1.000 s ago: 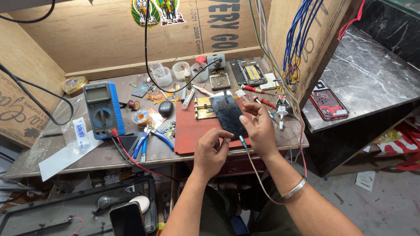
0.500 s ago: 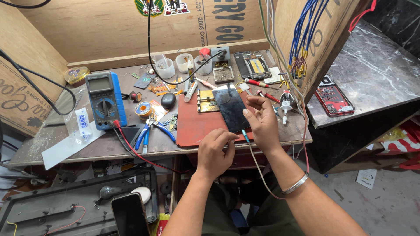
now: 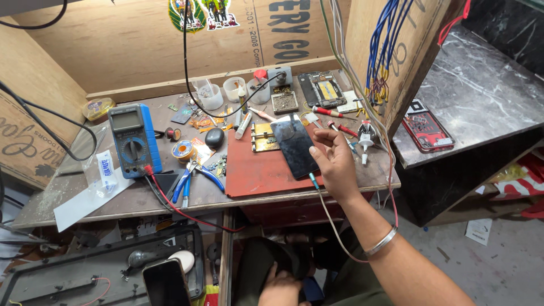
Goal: The person removes the back cover of a smartphone, disconnects a charging cable, and uses tweezers to adjust internal components. They then reassemble the phone by placing the back cover back on and pressing it into place.
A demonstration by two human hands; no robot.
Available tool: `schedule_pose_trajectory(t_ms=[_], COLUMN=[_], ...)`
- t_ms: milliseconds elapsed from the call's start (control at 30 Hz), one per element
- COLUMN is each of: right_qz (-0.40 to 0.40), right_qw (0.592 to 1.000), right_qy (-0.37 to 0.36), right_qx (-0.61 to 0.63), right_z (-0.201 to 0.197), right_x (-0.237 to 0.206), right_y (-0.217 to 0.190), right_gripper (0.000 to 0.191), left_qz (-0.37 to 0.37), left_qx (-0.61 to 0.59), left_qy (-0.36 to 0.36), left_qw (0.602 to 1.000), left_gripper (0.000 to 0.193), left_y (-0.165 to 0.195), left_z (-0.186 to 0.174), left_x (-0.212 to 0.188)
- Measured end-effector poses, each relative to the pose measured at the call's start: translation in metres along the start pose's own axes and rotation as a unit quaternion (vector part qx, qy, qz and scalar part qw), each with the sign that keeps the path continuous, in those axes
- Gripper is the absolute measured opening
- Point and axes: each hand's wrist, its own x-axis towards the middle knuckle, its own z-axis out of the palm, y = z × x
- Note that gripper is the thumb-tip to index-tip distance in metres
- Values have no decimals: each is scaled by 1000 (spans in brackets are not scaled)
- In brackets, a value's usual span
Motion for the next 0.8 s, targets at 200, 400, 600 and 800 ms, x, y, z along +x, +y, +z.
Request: schedule_pose_trajectory(t_ms=[200,400,600,800], right_qz=[3,4,-4,-23], right_qw=[1000,1000,1000,999], right_qy=[7,3,4,-13], right_qx=[10,9,-6,24], right_z=[-1,-1,-4,-12], right_x=[-1,-1,0,5], right_y=[-1,0,0,8], right_gripper=[35,34,34,33], left_qz=[129,11,63,1], left_qx=[125,196,112,-216], left_qy=[232,490,317,167], left_qw=[956,849,940,962], left_gripper=[38,33,33,33], left_y=[-11,-10,-17,19], left_z=[32,51,48,-12], left_x=[-12,-28,-56,-102])
